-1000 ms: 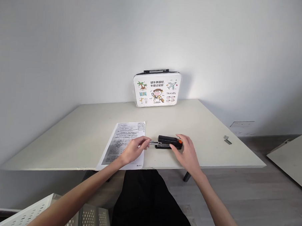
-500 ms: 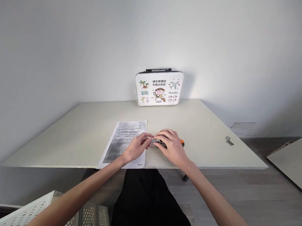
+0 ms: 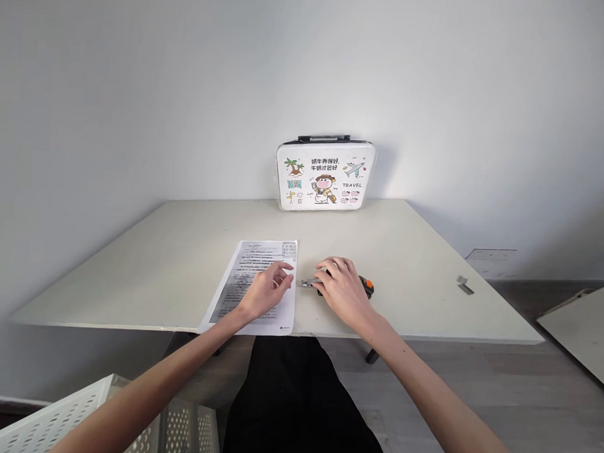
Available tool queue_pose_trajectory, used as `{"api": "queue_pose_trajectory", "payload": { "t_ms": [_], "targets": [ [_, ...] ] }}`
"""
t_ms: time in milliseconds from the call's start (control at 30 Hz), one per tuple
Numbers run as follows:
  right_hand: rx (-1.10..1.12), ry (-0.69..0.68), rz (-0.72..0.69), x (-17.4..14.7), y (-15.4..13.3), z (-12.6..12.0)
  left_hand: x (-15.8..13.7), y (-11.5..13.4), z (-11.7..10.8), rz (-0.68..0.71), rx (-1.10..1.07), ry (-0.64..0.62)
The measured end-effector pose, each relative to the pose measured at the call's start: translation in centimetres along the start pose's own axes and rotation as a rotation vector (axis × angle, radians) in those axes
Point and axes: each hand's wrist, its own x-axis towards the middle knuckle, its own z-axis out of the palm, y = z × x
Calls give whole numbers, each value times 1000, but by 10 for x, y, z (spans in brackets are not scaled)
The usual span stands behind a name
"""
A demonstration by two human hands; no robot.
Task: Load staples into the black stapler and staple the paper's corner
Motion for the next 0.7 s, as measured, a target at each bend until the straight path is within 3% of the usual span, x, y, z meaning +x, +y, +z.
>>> {"api": "queue_pose_trajectory", "payload": {
  "t_ms": [433, 700],
  "targets": [
    [59, -26, -10, -1, 3, -5, -1, -9, 2, 7, 12, -22],
    [-15, -86, -51, 3, 1, -6, -1, -9, 4, 6, 7, -37]
  ]
}}
